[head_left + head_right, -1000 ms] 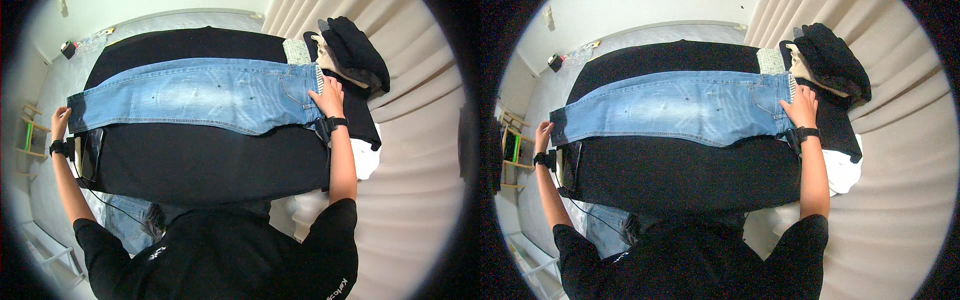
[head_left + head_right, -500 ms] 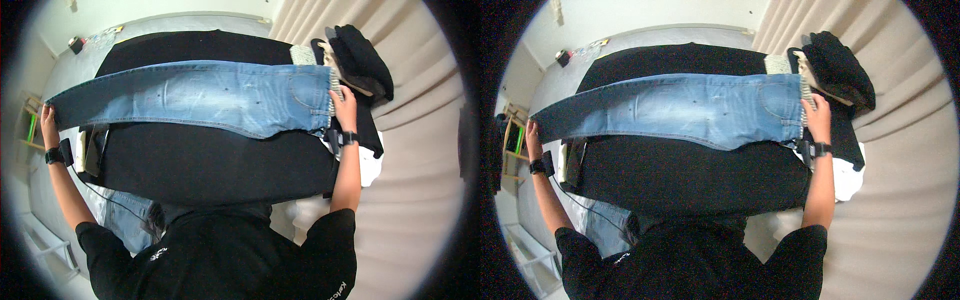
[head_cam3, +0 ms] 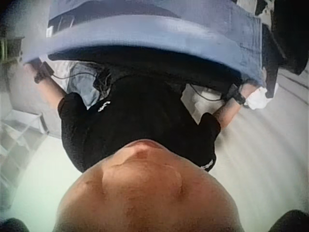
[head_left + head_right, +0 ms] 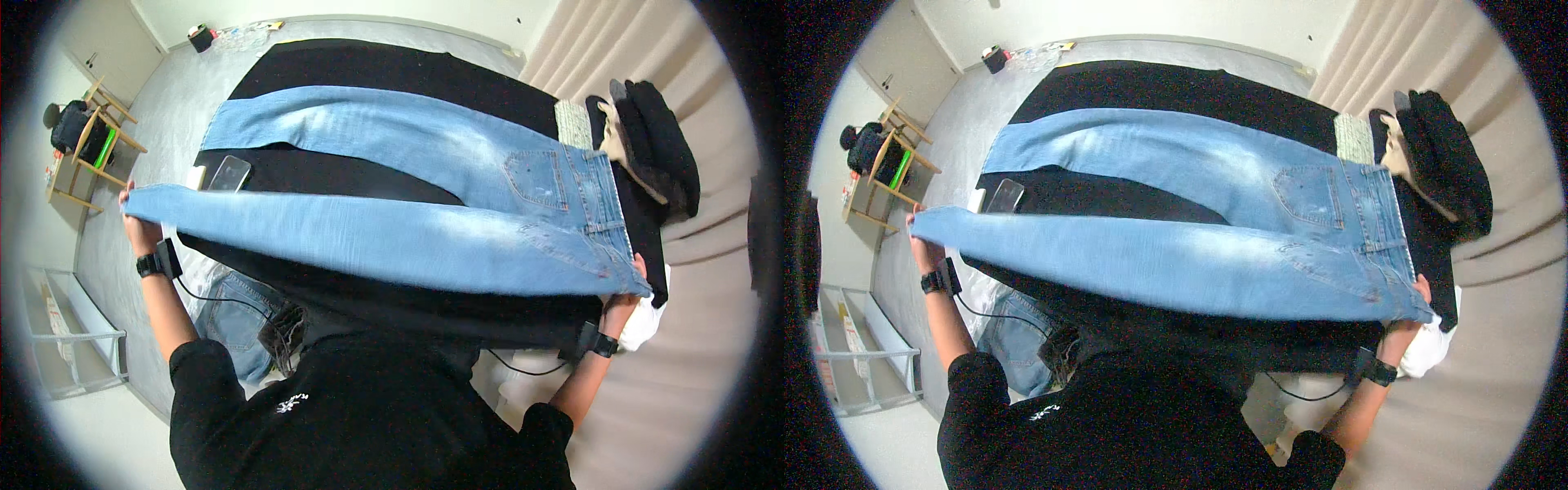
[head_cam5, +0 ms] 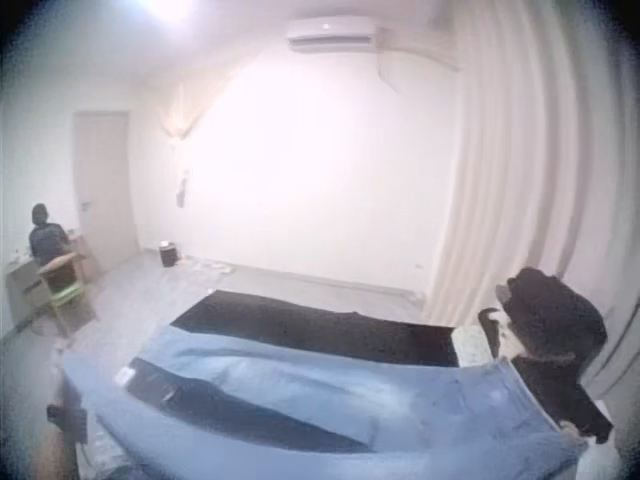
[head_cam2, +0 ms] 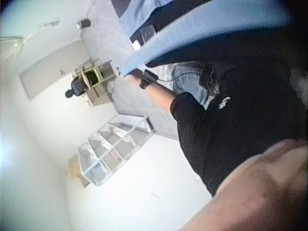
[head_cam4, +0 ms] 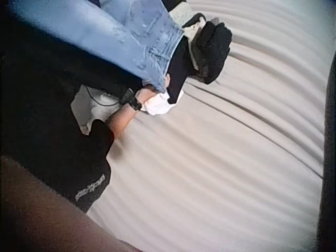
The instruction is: Folding a black sweater and blue jeans on a flat surface.
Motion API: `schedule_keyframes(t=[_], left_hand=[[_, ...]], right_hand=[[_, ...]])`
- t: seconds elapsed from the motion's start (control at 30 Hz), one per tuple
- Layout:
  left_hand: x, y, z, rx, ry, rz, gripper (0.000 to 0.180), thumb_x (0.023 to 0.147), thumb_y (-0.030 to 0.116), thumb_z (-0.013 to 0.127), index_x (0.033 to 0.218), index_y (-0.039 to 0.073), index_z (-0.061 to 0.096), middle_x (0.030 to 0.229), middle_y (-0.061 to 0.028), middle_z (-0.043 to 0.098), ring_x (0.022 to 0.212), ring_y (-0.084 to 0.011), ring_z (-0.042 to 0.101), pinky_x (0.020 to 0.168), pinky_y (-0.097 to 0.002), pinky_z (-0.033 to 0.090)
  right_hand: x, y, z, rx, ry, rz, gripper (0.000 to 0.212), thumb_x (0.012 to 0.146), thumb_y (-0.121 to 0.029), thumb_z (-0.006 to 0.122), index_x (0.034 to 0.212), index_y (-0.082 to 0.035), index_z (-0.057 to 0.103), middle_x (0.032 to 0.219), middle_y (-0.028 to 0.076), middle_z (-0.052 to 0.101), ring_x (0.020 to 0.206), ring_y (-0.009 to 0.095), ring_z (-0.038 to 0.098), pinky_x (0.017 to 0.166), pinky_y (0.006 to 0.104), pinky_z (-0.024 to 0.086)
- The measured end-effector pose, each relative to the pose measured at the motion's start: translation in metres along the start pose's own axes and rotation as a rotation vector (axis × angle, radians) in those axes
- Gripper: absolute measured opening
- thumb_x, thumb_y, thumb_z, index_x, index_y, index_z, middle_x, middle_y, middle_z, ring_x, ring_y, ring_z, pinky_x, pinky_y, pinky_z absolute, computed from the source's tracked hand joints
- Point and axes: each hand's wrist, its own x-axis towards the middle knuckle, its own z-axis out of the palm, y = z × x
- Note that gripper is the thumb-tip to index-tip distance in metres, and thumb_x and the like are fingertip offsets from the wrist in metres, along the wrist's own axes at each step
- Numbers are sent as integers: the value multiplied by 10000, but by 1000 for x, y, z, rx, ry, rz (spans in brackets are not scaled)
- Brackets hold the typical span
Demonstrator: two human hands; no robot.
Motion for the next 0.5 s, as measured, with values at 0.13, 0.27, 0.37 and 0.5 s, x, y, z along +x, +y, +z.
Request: schedule_keyframes(t=[0.13, 0.27, 0.37, 0.5], left_hand=[[-29, -8, -7, 66, -37, -22, 348, 945, 271, 475, 1266, 152, 413, 1384, -93, 411, 1270, -254, 391, 1016, -431, 367], [-47, 7, 6, 135, -111, -112, 419, 969, 335, 411, 1330, 126, 373, 1411, -107, 383, 1297, -270, 361, 1053, -435, 323], [-54, 19, 22, 30, 12, -257, 551, 971, 440, 342, 1401, 97, 315, 1433, -126, 354, 1303, -280, 354, 1064, -441, 297], [-46, 37, 1, -257, -625, -549, 657, 942, 497, 353, 1430, 64, 282, 1416, -158, 374, 1285, -274, 385, 1049, -415, 317]], right_hand=[[-21, -28, 14, 86, -132, 316, 297, 920, -150, 479, 1208, -78, 498, 1247, 53, 490, 1129, 169, 485, 971, 314, 402], [-29, -69, 30, 180, -115, 490, 380, 957, -213, 445, 1315, -86, 443, 1282, 49, 485, 1171, 158, 475, 991, 328, 394], [-28, -87, 27, 375, -63, 597, 455, 974, -324, 413, 1349, -66, 403, 1321, 63, 472, 1190, 181, 477, 1001, 338, 389], [-19, -90, 25, 556, -115, 581, 428, 945, -229, 500, 1315, -30, 422, 1259, 79, 503, 1131, 168, 502, 951, 324, 405]])
